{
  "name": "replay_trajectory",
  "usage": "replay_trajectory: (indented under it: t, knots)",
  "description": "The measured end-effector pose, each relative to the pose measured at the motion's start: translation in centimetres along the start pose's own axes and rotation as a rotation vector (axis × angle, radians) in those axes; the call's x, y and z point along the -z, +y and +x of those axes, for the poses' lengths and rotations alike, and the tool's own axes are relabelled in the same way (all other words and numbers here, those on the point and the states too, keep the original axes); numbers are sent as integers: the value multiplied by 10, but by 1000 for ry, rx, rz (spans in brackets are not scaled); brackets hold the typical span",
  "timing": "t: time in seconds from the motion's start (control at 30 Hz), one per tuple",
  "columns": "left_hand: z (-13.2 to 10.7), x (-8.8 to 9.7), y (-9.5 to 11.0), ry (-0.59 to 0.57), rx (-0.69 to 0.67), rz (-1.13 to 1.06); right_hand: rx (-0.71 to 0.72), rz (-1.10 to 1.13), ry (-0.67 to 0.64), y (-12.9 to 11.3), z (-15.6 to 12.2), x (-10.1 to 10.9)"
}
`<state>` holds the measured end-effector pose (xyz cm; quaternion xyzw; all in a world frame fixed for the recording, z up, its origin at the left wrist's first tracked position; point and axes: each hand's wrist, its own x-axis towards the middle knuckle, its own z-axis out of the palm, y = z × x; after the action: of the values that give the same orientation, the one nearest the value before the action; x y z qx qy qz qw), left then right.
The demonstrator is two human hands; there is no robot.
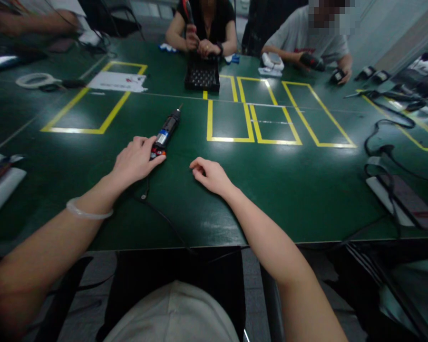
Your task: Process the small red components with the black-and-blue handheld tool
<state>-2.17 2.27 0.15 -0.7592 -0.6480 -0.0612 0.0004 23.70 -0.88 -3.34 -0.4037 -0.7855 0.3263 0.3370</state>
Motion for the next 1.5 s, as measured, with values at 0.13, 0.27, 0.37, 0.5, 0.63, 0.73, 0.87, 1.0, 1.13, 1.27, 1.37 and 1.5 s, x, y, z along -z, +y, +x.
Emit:
replay_trajectory:
  t: [0.13,0.27,0.37,0.5,0.63,0.73,0.87,1.0,1.13,1.27,1.37,1.5]
  knots:
    - [17,1,-40,-11,136,-16,-1,-11,5,1,0,1]
    - [26,5,-76,-16,251,-31,-10,-28,-1,-2,0,2]
    - [29,9,-96,9,323,-12,-12,-35,-9,-3,0,3]
    - [31,8,-120,55,400,-13,-9,-39,-3,-3,1,2]
    - [29,2,-136,159,423,-41,-10,-48,-11,-3,1,3]
    - [27,-2,-139,227,412,-67,-13,-63,-16,-4,1,3]
    - [26,-2,-138,223,402,-94,-9,-71,-24,-5,1,3]
    - [25,-2,-140,229,378,-84,1,-85,-27,-3,1,2]
    - [25,-2,-141,221,378,-74,7,-92,-19,-1,1,2]
    - [26,-2,-141,242,387,-91,1,-103,-22,-1,1,2]
    - [28,-3,-141,248,413,-109,-2,-105,-22,-1,1,2]
    - [30,-4,-141,276,481,-140,-2,-113,-30,-2,2,2]
